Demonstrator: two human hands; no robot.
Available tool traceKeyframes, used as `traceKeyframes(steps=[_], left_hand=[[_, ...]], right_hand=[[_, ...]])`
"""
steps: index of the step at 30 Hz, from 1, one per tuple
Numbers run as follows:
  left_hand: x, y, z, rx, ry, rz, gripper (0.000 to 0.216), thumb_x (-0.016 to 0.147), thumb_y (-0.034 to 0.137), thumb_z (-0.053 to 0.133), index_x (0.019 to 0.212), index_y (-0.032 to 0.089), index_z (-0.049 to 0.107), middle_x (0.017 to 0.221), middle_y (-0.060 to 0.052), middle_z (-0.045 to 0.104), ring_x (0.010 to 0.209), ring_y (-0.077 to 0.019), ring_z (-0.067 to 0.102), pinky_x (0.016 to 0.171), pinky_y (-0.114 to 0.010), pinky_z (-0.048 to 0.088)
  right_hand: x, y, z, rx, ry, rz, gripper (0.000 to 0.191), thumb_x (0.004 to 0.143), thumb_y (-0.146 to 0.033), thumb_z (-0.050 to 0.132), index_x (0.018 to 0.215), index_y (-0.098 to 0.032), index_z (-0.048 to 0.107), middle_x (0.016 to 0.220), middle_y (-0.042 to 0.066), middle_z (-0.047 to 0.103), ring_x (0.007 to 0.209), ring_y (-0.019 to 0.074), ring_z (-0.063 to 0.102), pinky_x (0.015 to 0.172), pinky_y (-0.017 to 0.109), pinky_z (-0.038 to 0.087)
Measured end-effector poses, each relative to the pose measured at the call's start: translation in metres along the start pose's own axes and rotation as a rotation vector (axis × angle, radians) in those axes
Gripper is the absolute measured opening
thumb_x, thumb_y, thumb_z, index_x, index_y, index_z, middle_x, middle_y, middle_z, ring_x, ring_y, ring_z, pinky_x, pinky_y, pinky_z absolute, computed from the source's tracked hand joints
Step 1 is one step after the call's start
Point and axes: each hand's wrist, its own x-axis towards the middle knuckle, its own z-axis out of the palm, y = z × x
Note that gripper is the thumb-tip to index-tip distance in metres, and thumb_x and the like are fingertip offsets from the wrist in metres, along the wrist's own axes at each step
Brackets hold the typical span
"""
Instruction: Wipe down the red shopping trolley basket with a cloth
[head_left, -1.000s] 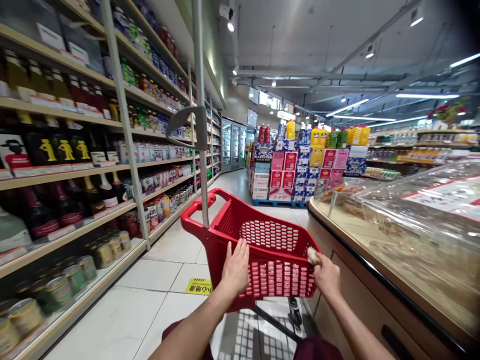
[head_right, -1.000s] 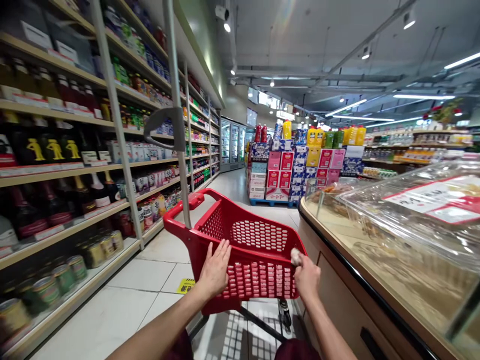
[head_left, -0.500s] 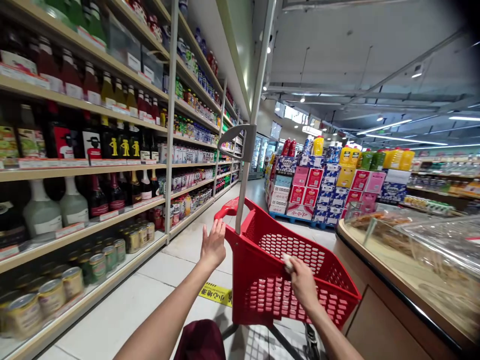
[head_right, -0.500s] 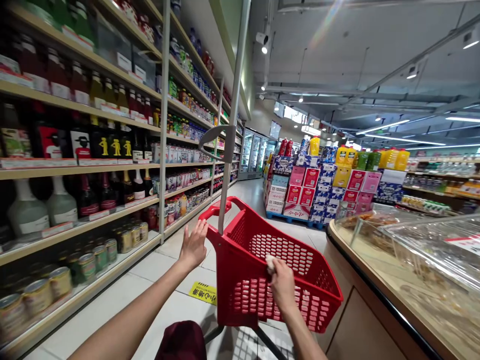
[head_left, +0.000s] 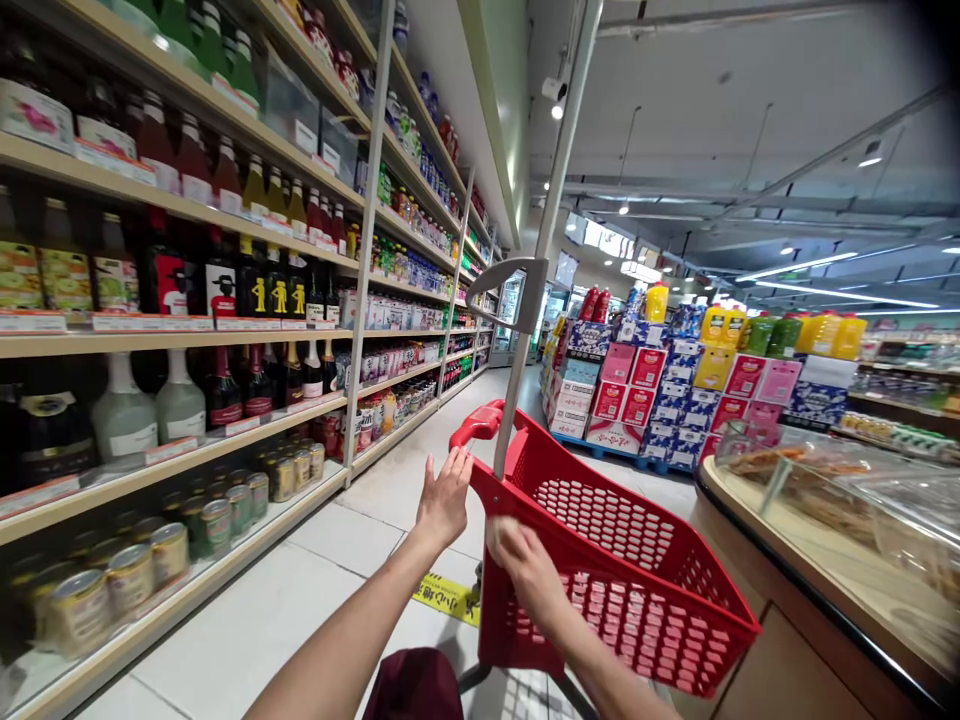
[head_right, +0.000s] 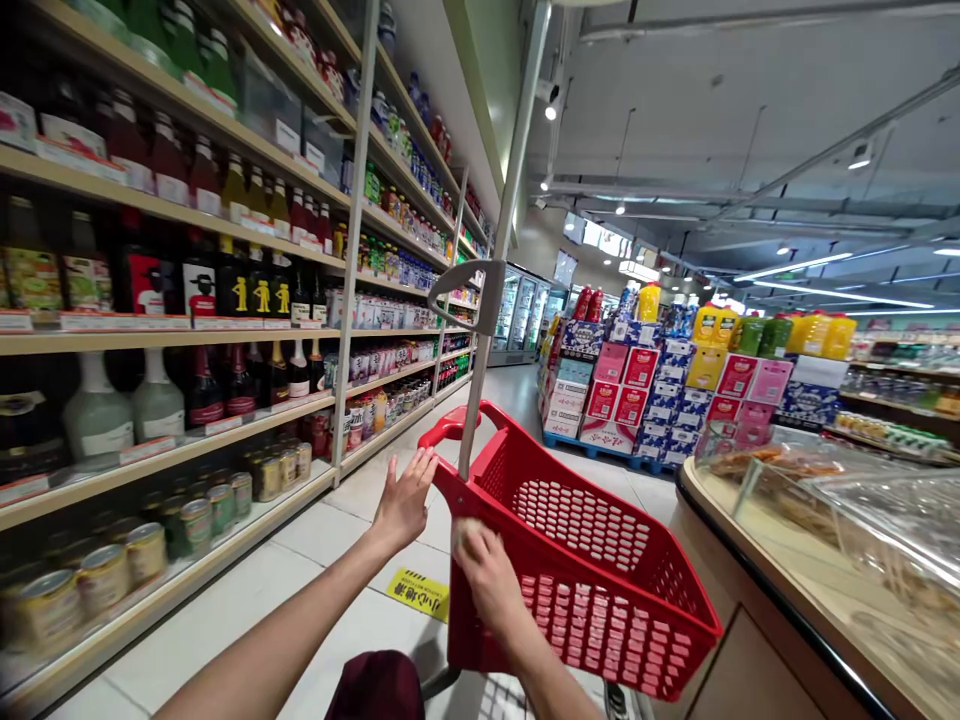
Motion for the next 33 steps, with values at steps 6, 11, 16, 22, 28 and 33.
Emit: traceKeyframes(steps=[6, 11, 16, 22, 28, 33], left_hand=[[-0.001, -0.001, -0.004, 0.027, -0.001, 0.040, 0.067, 0.068, 0.006, 0.039, 0.134, 0.012, 0.026, 0.143, -0.009, 0.024, 0.133, -0.0201, 0.016, 0.106, -0.055, 0.008], [0.000, -0.003, -0.004, 0.031, -0.007, 0.017, 0.070, 0.065, 0.004, 0.041, 0.133, 0.013, 0.027, 0.143, -0.010, 0.027, 0.133, -0.0207, 0.019, 0.106, -0.056, 0.008], [-0.001, 0.000, -0.007, 0.000, -0.016, 0.030, 0.071, 0.064, 0.004, 0.041, 0.134, 0.011, 0.027, 0.142, -0.011, 0.026, 0.133, -0.0222, 0.018, 0.105, -0.056, 0.008], [-0.002, 0.001, -0.009, 0.024, -0.025, 0.022, 0.071, 0.065, 0.006, 0.041, 0.134, 0.011, 0.027, 0.142, -0.011, 0.028, 0.132, -0.0233, 0.018, 0.105, -0.057, 0.008], [-0.001, 0.000, -0.007, 0.048, -0.013, 0.041, 0.069, 0.067, 0.006, 0.041, 0.134, 0.013, 0.026, 0.143, -0.009, 0.027, 0.133, -0.0224, 0.017, 0.106, -0.056, 0.006], [-0.002, 0.002, -0.007, 0.049, -0.012, 0.029, 0.069, 0.067, 0.006, 0.041, 0.134, 0.012, 0.027, 0.142, -0.011, 0.027, 0.133, -0.0228, 0.017, 0.106, -0.056, 0.007]], right_hand=[[0.072, 0.014, -0.020, -0.161, 0.034, -0.140, 0.041, 0.083, -0.010, 0.039, 0.122, -0.019, 0.049, 0.114, 0.009, 0.054, 0.110, 0.0229, 0.042, 0.093, 0.040, 0.042], [0.150, 0.057, -0.065, -0.237, 0.032, -0.156, 0.041, 0.082, -0.010, 0.041, 0.120, -0.024, 0.050, 0.118, 0.007, 0.052, 0.108, 0.0239, 0.041, 0.091, 0.041, 0.041], [0.176, 0.073, -0.084, -0.181, 0.114, -0.095, 0.049, 0.082, -0.006, 0.036, 0.126, -0.025, 0.043, 0.127, 0.006, 0.043, 0.116, 0.0256, 0.032, 0.096, 0.044, 0.035], [0.174, 0.062, -0.077, -0.100, -0.076, -0.280, 0.053, 0.080, -0.003, 0.035, 0.129, -0.022, 0.040, 0.120, 0.008, 0.050, 0.116, 0.0266, 0.035, 0.093, 0.045, 0.037], [0.202, 0.086, -0.093, -0.116, 0.058, -0.162, 0.053, 0.081, -0.001, 0.031, 0.129, -0.021, 0.040, 0.135, 0.004, 0.037, 0.131, 0.0294, 0.013, 0.103, 0.056, 0.022], [0.181, 0.079, -0.083, -0.060, -0.137, -0.341, 0.054, 0.079, 0.000, 0.035, 0.129, -0.020, 0.040, 0.133, 0.003, 0.043, 0.131, 0.0232, 0.021, 0.107, 0.046, 0.025]])
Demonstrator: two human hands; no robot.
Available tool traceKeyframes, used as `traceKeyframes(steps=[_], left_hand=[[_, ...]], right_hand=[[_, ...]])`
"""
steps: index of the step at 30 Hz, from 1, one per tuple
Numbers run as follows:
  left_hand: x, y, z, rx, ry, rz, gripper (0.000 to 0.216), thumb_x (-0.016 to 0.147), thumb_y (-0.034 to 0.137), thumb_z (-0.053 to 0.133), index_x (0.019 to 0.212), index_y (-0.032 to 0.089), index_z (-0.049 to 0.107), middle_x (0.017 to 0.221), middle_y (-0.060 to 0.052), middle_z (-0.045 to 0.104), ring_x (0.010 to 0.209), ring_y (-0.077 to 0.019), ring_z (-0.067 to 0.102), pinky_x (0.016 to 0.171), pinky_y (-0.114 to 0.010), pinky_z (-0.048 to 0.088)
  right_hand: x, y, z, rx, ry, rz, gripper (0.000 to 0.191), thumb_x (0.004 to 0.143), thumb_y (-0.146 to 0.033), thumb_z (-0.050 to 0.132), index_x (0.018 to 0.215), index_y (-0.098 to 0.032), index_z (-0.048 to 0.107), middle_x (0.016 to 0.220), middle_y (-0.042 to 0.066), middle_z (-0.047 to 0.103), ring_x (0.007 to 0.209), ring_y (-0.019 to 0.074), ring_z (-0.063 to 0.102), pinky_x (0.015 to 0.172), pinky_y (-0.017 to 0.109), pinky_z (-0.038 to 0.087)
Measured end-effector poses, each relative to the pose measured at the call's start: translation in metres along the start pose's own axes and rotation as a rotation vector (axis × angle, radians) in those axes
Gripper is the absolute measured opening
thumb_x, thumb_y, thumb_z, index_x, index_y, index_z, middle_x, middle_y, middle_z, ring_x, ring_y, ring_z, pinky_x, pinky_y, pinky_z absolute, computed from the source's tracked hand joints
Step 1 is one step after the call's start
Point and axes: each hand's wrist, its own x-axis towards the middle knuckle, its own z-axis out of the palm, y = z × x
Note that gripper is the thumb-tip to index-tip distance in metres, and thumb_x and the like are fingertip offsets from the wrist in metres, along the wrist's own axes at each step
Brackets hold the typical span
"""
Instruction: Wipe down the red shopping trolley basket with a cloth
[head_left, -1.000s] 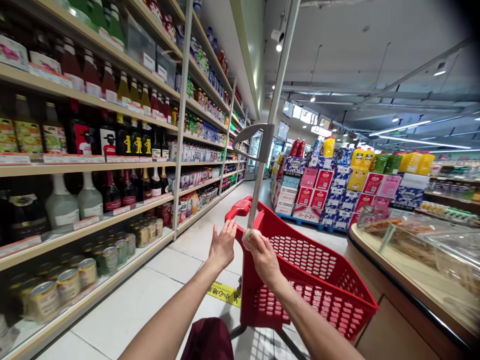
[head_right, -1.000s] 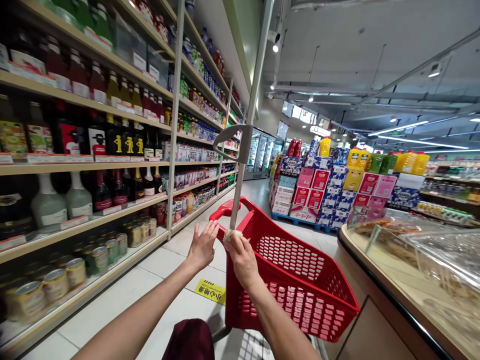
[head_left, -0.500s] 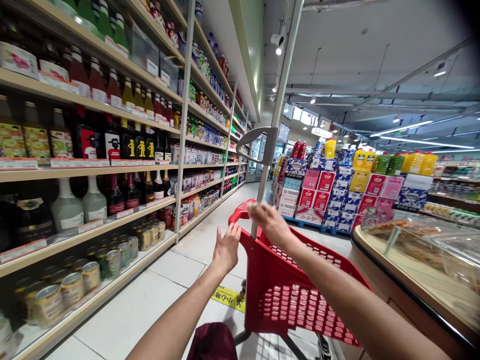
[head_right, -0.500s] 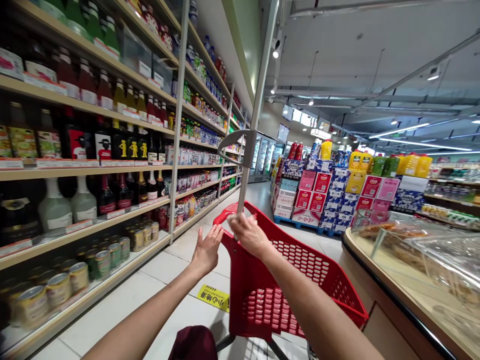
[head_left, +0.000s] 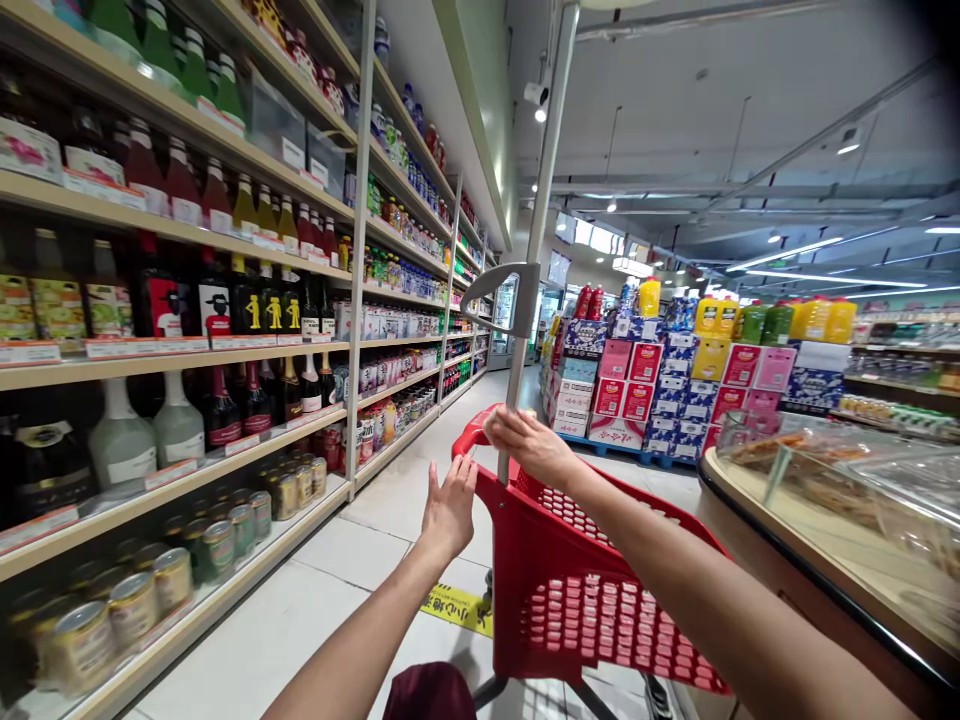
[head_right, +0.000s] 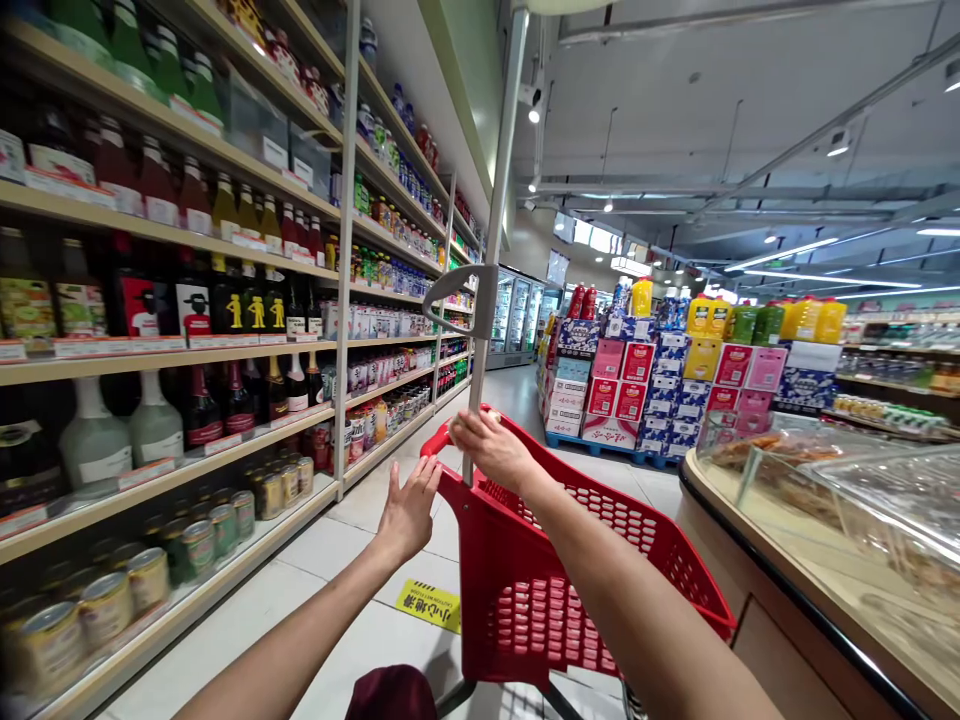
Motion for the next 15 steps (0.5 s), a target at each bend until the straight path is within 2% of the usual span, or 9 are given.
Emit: traceKeyframes(steps=[4, 6, 9, 10, 13, 15], left_hand=[[0.000, 0.000, 0.003, 0.003, 0.022, 0.023, 0.070, 0.066, 0.007, 0.042, 0.134, 0.012, 0.027, 0.143, -0.011, 0.026, 0.133, -0.0239, 0.017, 0.106, -0.057, 0.008], [0.000, -0.001, 0.004, 0.007, 0.025, 0.019, 0.071, 0.064, 0.005, 0.042, 0.134, 0.012, 0.028, 0.143, -0.011, 0.026, 0.133, -0.0232, 0.018, 0.106, -0.056, 0.009], [0.001, 0.000, 0.004, 0.010, 0.035, 0.000, 0.071, 0.063, 0.001, 0.038, 0.132, 0.013, 0.030, 0.142, -0.010, 0.029, 0.132, -0.0213, 0.020, 0.106, -0.055, 0.008], [0.001, 0.002, 0.004, 0.014, 0.040, 0.001, 0.071, 0.063, 0.000, 0.037, 0.132, 0.014, 0.031, 0.141, -0.010, 0.030, 0.132, -0.0211, 0.020, 0.106, -0.055, 0.008], [0.003, 0.012, 0.003, 0.039, 0.101, -0.039, 0.069, 0.065, 0.002, 0.037, 0.132, 0.012, 0.030, 0.141, -0.013, 0.030, 0.132, -0.0242, 0.019, 0.105, -0.057, 0.008], [0.004, 0.024, 0.004, 0.054, 0.163, -0.054, 0.068, 0.066, 0.006, 0.039, 0.134, 0.009, 0.027, 0.142, -0.015, 0.028, 0.133, -0.0263, 0.015, 0.105, -0.057, 0.008]], right_hand=[[0.022, 0.024, -0.018, -0.009, 0.295, 0.236, 0.053, 0.081, 0.002, 0.029, 0.128, -0.020, 0.042, 0.137, 0.003, 0.037, 0.133, 0.0244, 0.013, 0.106, 0.051, 0.023], [0.017, 0.021, -0.014, 0.028, 0.355, 0.292, 0.052, 0.082, 0.001, 0.029, 0.127, -0.021, 0.044, 0.137, 0.003, 0.037, 0.133, 0.0236, 0.015, 0.106, 0.050, 0.025], [-0.017, -0.016, 0.019, 0.144, 0.336, 0.348, 0.051, 0.082, -0.001, 0.030, 0.126, -0.023, 0.045, 0.136, 0.004, 0.039, 0.129, 0.0202, 0.027, 0.104, 0.044, 0.030], [-0.031, -0.032, 0.034, 0.195, 0.336, 0.411, 0.047, 0.083, -0.004, 0.033, 0.124, -0.022, 0.047, 0.134, 0.005, 0.041, 0.126, 0.0199, 0.032, 0.103, 0.043, 0.033], [-0.070, -0.072, 0.075, 0.295, 0.394, 0.755, 0.042, 0.081, -0.007, 0.037, 0.116, -0.022, 0.054, 0.123, 0.009, 0.051, 0.114, 0.0204, 0.046, 0.093, 0.040, 0.044], [-0.098, -0.081, 0.088, 0.323, 0.370, 0.835, 0.041, 0.078, -0.007, 0.039, 0.110, -0.024, 0.058, 0.115, 0.008, 0.056, 0.106, 0.0201, 0.051, 0.088, 0.038, 0.046]])
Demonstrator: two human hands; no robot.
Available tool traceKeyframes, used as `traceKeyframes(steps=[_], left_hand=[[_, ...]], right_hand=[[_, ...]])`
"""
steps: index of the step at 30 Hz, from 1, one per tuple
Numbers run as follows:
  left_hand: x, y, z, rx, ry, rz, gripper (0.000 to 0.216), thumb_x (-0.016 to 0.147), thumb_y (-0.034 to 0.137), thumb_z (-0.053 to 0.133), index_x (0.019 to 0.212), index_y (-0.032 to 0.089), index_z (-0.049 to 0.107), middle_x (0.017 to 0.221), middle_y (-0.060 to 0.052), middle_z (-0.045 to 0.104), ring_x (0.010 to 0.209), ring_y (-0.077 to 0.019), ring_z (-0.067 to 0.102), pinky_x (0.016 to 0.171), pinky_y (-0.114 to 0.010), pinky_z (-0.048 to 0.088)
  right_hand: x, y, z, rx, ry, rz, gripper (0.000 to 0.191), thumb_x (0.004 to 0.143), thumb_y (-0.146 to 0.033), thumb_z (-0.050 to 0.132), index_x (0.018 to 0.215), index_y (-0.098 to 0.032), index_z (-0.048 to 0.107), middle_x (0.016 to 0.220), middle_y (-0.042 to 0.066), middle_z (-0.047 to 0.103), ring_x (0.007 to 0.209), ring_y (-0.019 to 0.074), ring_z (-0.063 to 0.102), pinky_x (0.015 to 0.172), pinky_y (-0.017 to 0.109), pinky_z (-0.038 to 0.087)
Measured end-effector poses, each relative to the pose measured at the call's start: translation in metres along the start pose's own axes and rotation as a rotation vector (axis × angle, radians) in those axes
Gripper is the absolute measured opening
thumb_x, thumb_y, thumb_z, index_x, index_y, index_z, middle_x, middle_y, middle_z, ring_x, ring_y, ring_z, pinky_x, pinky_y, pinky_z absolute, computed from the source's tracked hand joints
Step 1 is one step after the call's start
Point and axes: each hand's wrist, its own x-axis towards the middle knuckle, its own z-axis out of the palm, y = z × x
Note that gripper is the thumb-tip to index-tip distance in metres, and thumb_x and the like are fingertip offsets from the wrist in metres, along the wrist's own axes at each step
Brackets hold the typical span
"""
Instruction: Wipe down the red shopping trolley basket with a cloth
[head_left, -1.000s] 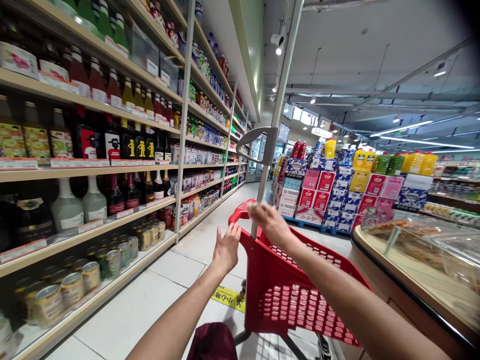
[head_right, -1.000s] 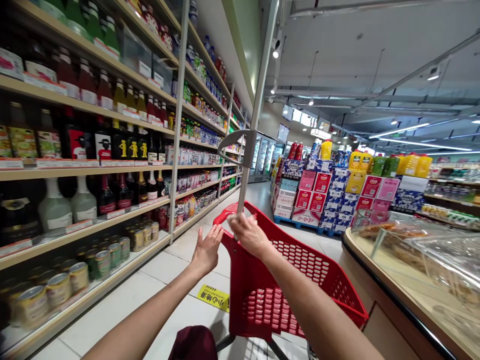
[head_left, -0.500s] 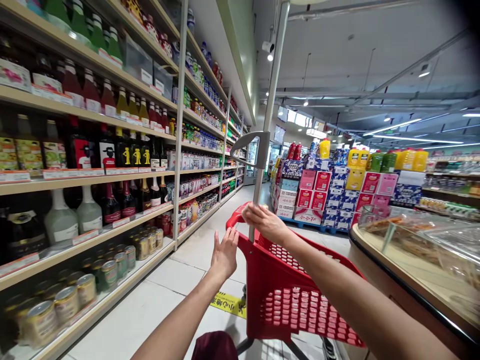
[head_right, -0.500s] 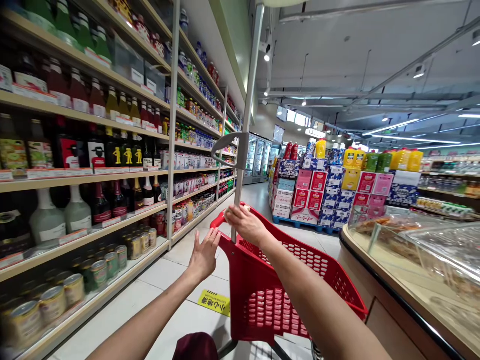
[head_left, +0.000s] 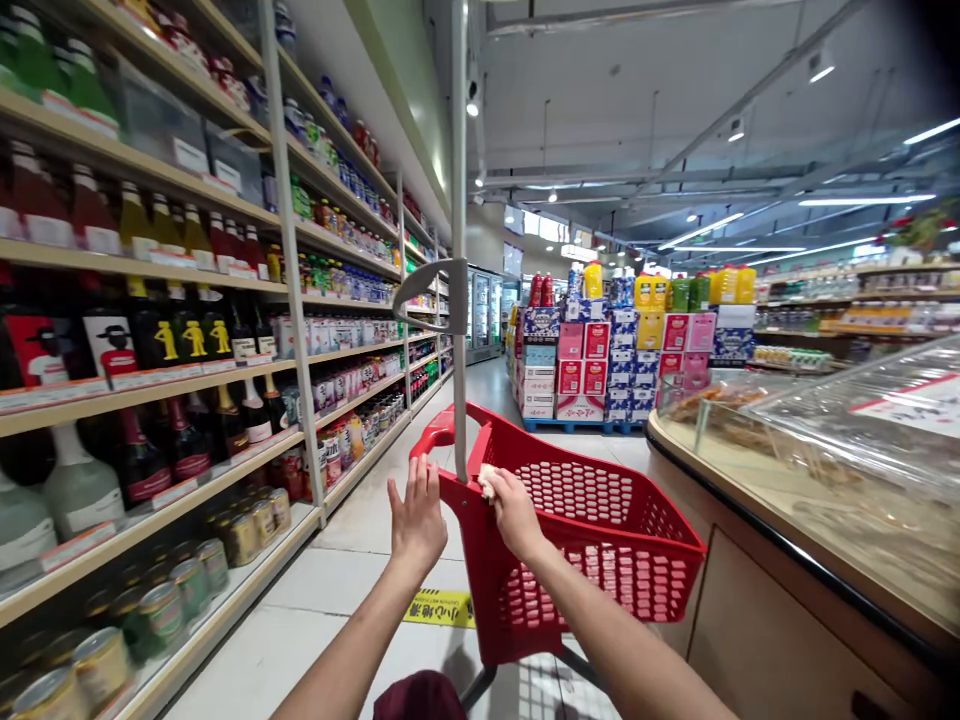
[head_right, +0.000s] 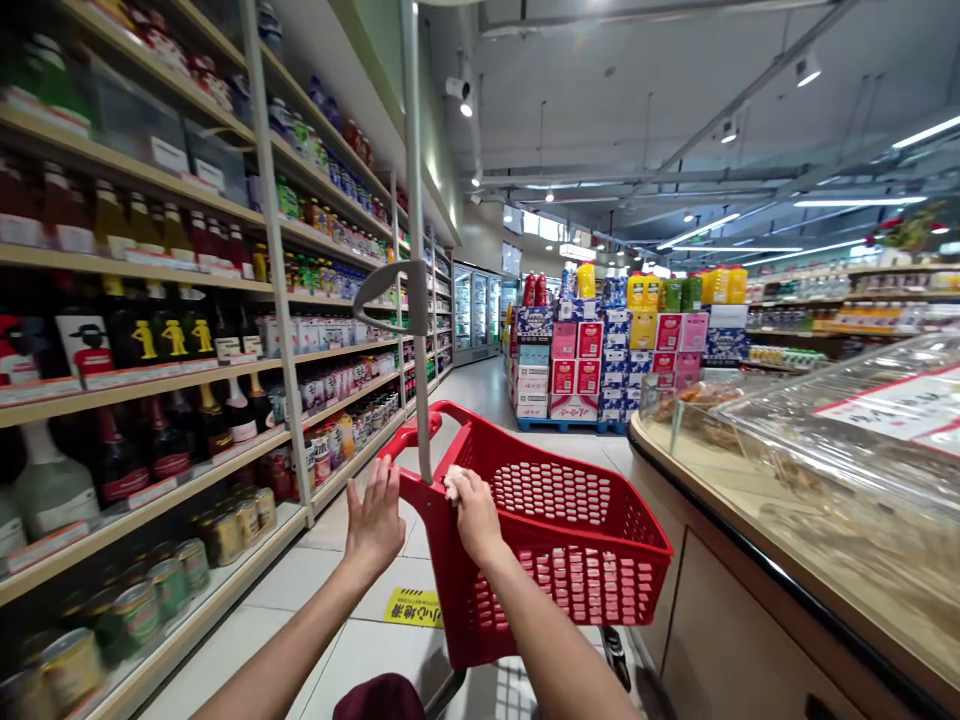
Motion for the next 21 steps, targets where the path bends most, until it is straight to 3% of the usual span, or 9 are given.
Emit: traceKeyframes(steps=[3, 7, 10, 14, 17, 21], left_hand=[[0.000, 0.024, 0.004, -0.023, 0.011, 0.115, 0.068, 0.069, 0.010, 0.040, 0.135, 0.010, 0.025, 0.143, -0.014, 0.024, 0.133, -0.0250, 0.014, 0.106, -0.054, 0.005], [0.001, 0.058, 0.015, -0.057, -0.091, 0.254, 0.065, 0.070, 0.014, 0.039, 0.134, 0.012, 0.029, 0.142, -0.011, 0.026, 0.133, -0.0231, 0.016, 0.107, -0.051, 0.004], [0.002, 0.080, 0.023, -0.007, -0.160, 0.223, 0.064, 0.069, 0.016, 0.040, 0.132, 0.008, 0.033, 0.140, -0.014, 0.031, 0.133, -0.0262, 0.017, 0.107, -0.052, 0.004], [0.004, 0.089, 0.024, 0.060, -0.165, 0.177, 0.064, 0.069, 0.016, 0.038, 0.132, 0.005, 0.033, 0.139, -0.017, 0.031, 0.133, -0.0273, 0.015, 0.106, -0.052, 0.003], [0.003, 0.086, 0.023, 0.068, -0.156, 0.214, 0.066, 0.068, 0.014, 0.038, 0.134, 0.008, 0.030, 0.140, -0.014, 0.029, 0.134, -0.0245, 0.013, 0.107, -0.052, 0.001], [-0.001, 0.101, 0.027, 0.016, -0.201, 0.279, 0.065, 0.069, 0.016, 0.040, 0.133, 0.010, 0.031, 0.142, -0.011, 0.027, 0.134, -0.0229, 0.014, 0.107, -0.049, 0.001]], right_hand=[[-0.029, 0.043, -0.031, -0.053, -0.056, 0.034, 0.039, 0.076, -0.006, 0.041, 0.102, -0.024, 0.062, 0.110, 0.007, 0.059, 0.101, 0.0198, 0.053, 0.087, 0.037, 0.045], [-0.054, 0.095, -0.082, -0.235, -0.013, 0.204, 0.036, 0.077, -0.007, 0.038, 0.097, -0.021, 0.064, 0.106, 0.009, 0.060, 0.094, 0.0204, 0.054, 0.083, 0.039, 0.045], [-0.053, 0.093, -0.079, -0.278, -0.012, 0.245, 0.037, 0.077, -0.006, 0.036, 0.097, -0.021, 0.064, 0.104, 0.009, 0.061, 0.091, 0.0196, 0.055, 0.081, 0.037, 0.046], [-0.049, 0.079, -0.059, -0.193, -0.081, 0.087, 0.042, 0.079, -0.007, 0.039, 0.109, -0.029, 0.059, 0.119, 0.001, 0.055, 0.109, 0.0165, 0.048, 0.090, 0.033, 0.042], [-0.069, 0.109, -0.085, -0.195, -0.063, 0.084, 0.039, 0.080, -0.010, 0.039, 0.108, -0.026, 0.060, 0.123, 0.003, 0.052, 0.114, 0.0181, 0.045, 0.094, 0.037, 0.040], [-0.092, 0.156, -0.129, -0.350, 0.058, 0.327, 0.042, 0.076, -0.005, 0.034, 0.101, -0.019, 0.064, 0.120, 0.010, 0.052, 0.111, 0.0226, 0.046, 0.091, 0.045, 0.041]])
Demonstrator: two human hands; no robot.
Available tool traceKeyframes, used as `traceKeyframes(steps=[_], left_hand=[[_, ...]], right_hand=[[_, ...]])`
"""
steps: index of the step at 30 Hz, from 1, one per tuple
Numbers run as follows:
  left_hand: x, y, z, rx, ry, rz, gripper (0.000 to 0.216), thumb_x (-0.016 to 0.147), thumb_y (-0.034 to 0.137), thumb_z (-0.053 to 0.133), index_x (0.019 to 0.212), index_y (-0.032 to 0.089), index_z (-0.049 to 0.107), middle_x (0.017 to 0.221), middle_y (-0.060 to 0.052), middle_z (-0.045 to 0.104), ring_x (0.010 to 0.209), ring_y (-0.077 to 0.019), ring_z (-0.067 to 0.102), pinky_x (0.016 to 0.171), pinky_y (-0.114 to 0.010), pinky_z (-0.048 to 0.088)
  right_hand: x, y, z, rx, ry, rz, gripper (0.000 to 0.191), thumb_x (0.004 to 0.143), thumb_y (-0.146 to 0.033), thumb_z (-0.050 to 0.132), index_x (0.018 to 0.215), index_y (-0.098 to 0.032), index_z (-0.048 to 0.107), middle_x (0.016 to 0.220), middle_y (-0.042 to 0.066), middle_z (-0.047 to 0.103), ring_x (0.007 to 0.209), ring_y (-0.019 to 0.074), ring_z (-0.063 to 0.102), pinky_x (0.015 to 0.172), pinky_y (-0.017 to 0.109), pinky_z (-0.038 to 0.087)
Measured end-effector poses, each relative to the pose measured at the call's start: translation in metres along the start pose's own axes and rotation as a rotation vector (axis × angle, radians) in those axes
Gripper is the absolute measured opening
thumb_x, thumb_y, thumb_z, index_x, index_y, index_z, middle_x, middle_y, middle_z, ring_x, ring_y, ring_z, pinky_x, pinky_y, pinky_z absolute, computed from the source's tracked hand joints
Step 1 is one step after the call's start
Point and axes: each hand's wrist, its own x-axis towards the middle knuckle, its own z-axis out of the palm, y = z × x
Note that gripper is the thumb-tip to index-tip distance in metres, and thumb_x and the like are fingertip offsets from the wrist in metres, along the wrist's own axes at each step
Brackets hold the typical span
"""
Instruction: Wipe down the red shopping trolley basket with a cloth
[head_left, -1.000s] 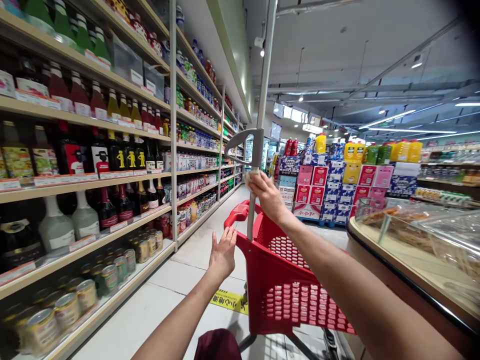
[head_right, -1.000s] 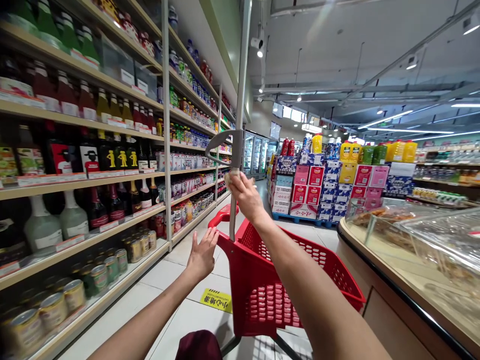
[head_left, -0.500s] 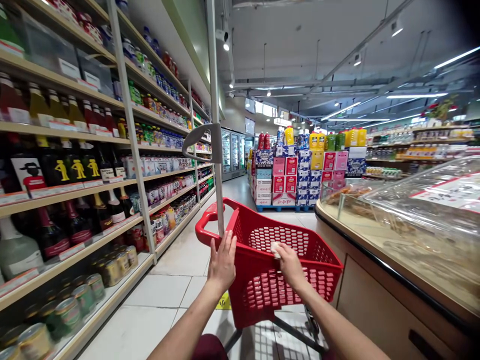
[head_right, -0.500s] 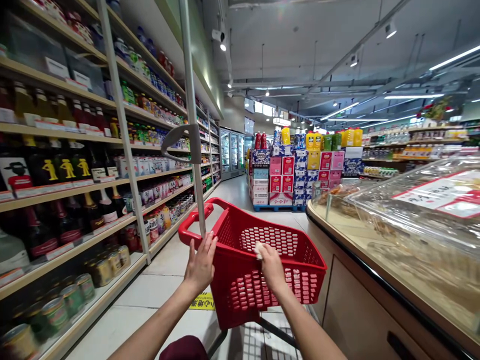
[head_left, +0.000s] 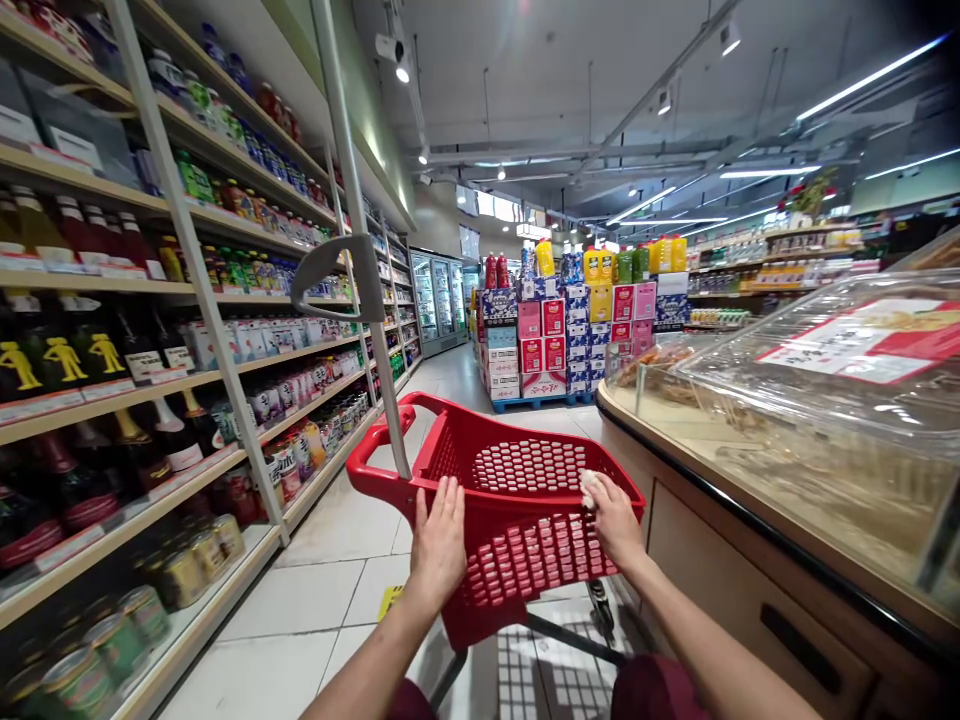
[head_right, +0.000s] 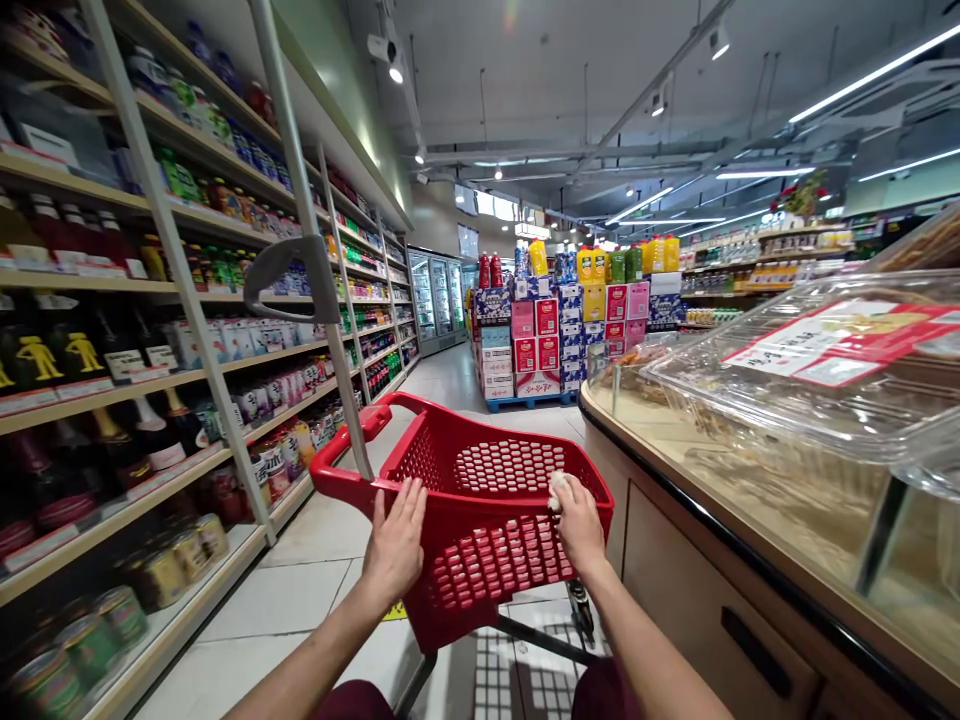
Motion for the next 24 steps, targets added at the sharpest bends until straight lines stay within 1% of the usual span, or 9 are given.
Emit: traceKeyframes(steps=[2, 6, 8, 11, 13, 17, 19, 22, 24], left_hand=[[0.002, 0.014, 0.003, -0.035, -0.029, 0.026, 0.065, 0.069, 0.017, 0.041, 0.133, 0.009, 0.033, 0.142, -0.012, 0.027, 0.133, -0.0232, 0.015, 0.108, -0.048, 0.003], [0.005, 0.026, 0.007, -0.052, -0.056, 0.012, 0.064, 0.070, 0.017, 0.040, 0.133, 0.006, 0.032, 0.142, -0.014, 0.026, 0.133, -0.0238, 0.015, 0.108, -0.048, 0.006], [0.005, 0.024, 0.008, -0.046, -0.052, 0.043, 0.065, 0.070, 0.016, 0.039, 0.134, 0.008, 0.030, 0.143, -0.011, 0.025, 0.134, -0.0220, 0.014, 0.108, -0.047, 0.004], [0.005, 0.023, 0.007, -0.046, -0.055, 0.043, 0.066, 0.069, 0.016, 0.040, 0.134, 0.008, 0.029, 0.143, -0.011, 0.025, 0.134, -0.0217, 0.012, 0.109, -0.046, 0.003], [0.006, 0.027, 0.006, -0.060, -0.064, 0.020, 0.067, 0.068, 0.017, 0.041, 0.133, 0.006, 0.030, 0.142, -0.013, 0.025, 0.134, -0.0228, 0.012, 0.109, -0.046, 0.004], [0.008, 0.030, 0.004, -0.078, -0.085, -0.004, 0.067, 0.069, 0.019, 0.040, 0.133, 0.004, 0.029, 0.142, -0.013, 0.024, 0.134, -0.0233, 0.012, 0.108, -0.047, 0.003], [0.007, 0.027, 0.004, -0.073, -0.091, 0.007, 0.067, 0.069, 0.019, 0.039, 0.134, 0.005, 0.028, 0.143, -0.012, 0.023, 0.134, -0.0225, 0.011, 0.108, -0.048, 0.001], [0.005, 0.025, 0.006, -0.070, -0.096, 0.028, 0.069, 0.069, 0.019, 0.039, 0.135, 0.007, 0.025, 0.144, -0.010, 0.020, 0.134, -0.0217, 0.009, 0.108, -0.049, 0.001], [0.004, 0.026, 0.007, -0.071, -0.096, 0.022, 0.069, 0.069, 0.019, 0.039, 0.135, 0.006, 0.025, 0.144, -0.011, 0.020, 0.134, -0.0224, 0.008, 0.108, -0.048, 0.002]], right_hand=[[0.002, -0.001, 0.002, -0.002, -0.015, -0.019, 0.042, 0.076, -0.004, 0.033, 0.102, -0.018, 0.064, 0.119, 0.011, 0.053, 0.111, 0.0223, 0.046, 0.092, 0.045, 0.040], [0.005, -0.015, 0.009, 0.067, -0.140, -0.208, 0.047, 0.075, -0.004, 0.036, 0.110, -0.025, 0.059, 0.123, 0.004, 0.052, 0.116, 0.0175, 0.043, 0.096, 0.038, 0.038], [0.005, 0.004, -0.001, 0.038, -0.133, -0.144, 0.045, 0.074, -0.005, 0.037, 0.107, -0.022, 0.061, 0.122, 0.005, 0.053, 0.114, 0.0191, 0.044, 0.095, 0.038, 0.039], [0.008, 0.045, -0.021, -0.059, -0.073, 0.061, 0.041, 0.072, -0.006, 0.035, 0.097, -0.015, 0.066, 0.114, 0.013, 0.056, 0.106, 0.0239, 0.049, 0.090, 0.043, 0.040], [0.011, 0.055, -0.024, -0.095, -0.061, 0.125, 0.041, 0.069, -0.006, 0.035, 0.093, -0.015, 0.067, 0.111, 0.012, 0.057, 0.103, 0.0237, 0.051, 0.089, 0.043, 0.041], [0.012, 0.033, -0.006, -0.011, -0.174, -0.075, 0.047, 0.069, -0.005, 0.036, 0.101, -0.024, 0.064, 0.117, 0.002, 0.056, 0.110, 0.0178, 0.047, 0.096, 0.036, 0.036], [0.009, 0.032, -0.003, 0.031, -0.209, -0.155, 0.048, 0.071, -0.006, 0.035, 0.107, -0.024, 0.061, 0.122, 0.002, 0.053, 0.114, 0.0175, 0.044, 0.097, 0.035, 0.035], [0.007, 0.053, -0.012, -0.039, -0.130, 0.005, 0.044, 0.071, -0.008, 0.035, 0.101, -0.021, 0.064, 0.119, 0.006, 0.054, 0.110, 0.0212, 0.047, 0.095, 0.038, 0.038], [0.007, 0.055, -0.014, -0.089, -0.079, 0.112, 0.041, 0.071, -0.008, 0.036, 0.097, -0.019, 0.066, 0.116, 0.008, 0.055, 0.106, 0.0228, 0.049, 0.092, 0.041, 0.039]])
